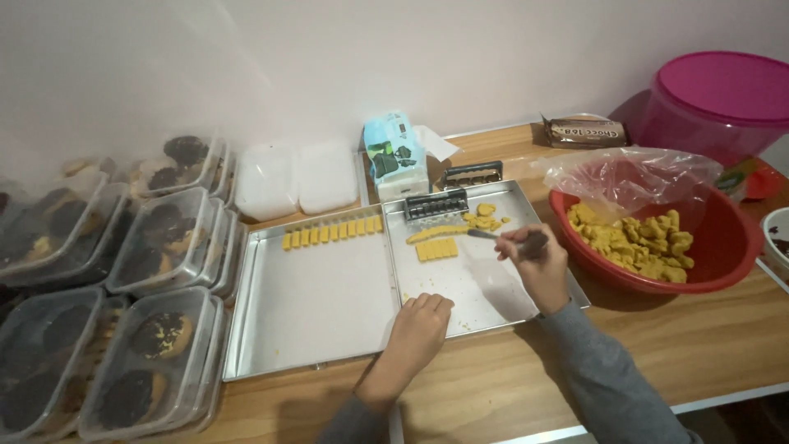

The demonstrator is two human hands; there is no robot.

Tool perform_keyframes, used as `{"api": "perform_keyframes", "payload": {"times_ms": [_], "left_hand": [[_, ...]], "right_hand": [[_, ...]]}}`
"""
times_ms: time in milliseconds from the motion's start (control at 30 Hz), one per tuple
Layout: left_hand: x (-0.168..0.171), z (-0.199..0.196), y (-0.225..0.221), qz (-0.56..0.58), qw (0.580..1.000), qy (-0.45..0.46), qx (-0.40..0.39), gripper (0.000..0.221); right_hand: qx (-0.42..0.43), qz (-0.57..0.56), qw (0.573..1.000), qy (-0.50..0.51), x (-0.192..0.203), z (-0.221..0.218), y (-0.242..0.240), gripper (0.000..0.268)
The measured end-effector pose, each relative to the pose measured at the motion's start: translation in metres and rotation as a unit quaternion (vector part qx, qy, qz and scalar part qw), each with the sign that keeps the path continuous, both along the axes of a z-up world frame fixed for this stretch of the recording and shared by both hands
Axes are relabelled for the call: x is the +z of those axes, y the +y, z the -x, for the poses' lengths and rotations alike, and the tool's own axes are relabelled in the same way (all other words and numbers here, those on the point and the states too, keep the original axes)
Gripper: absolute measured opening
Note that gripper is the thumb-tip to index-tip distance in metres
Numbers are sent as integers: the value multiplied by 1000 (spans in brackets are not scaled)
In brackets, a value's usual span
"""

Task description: Cutting small rectangular strips of dough and arranging them in rows on a metal tray for baking.

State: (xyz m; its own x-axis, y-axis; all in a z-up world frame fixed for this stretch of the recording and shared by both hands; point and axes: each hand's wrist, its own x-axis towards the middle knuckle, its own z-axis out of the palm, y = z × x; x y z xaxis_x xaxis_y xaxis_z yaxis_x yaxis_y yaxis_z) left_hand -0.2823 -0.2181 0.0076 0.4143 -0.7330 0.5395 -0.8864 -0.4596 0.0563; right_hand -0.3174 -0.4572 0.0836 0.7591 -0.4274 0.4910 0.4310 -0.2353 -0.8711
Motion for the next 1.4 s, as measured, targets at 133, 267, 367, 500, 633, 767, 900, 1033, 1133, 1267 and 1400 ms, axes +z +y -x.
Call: {"api": "perform_keyframes", "payload": {"times_ms": [133, 267, 367, 500, 633, 767, 900, 1033, 1133, 1267, 1400], "left_hand": [[8, 3, 1, 19, 1000, 5, 8, 12], [6, 5, 2, 17, 1000, 11, 8, 11], [5, 6, 3, 18, 1000, 6, 6, 13], [10, 7, 3, 29, 1000, 1, 3, 15], [13, 7, 5, 17, 1000, 9, -6, 14], [15, 8, 6, 16, 998, 63, -15, 13], [21, 9, 8, 12, 996, 87, -23, 13], [16, 8, 7, 24, 994, 100, -26, 11], [18, 9, 8, 19, 995, 98, -29, 12], [18, 10, 7, 35, 995, 89, -31, 15], [24, 12, 9, 31, 998, 47, -36, 9]], "right_hand": [[-3, 136, 990, -31, 0, 11, 7, 24], [-63, 212, 970, -102, 5, 12, 20, 13], [-47, 173, 981, -80, 7, 14, 25, 13], [10, 67, 997, -47, 4, 12, 25, 21], [26, 11, 999, -20, 7, 12, 25, 12], [117, -73, 989, -59, -3, 10, 19, 35], [55, 96, 991, -80, 4, 17, 22, 14], [43, 111, 990, -74, -11, 15, 14, 12], [0, 217, 973, -78, -23, 8, 8, 17], [9, 357, 927, -113, -32, 4, 4, 21], [48, 452, 883, -114, -24, 19, 8, 34]]}}
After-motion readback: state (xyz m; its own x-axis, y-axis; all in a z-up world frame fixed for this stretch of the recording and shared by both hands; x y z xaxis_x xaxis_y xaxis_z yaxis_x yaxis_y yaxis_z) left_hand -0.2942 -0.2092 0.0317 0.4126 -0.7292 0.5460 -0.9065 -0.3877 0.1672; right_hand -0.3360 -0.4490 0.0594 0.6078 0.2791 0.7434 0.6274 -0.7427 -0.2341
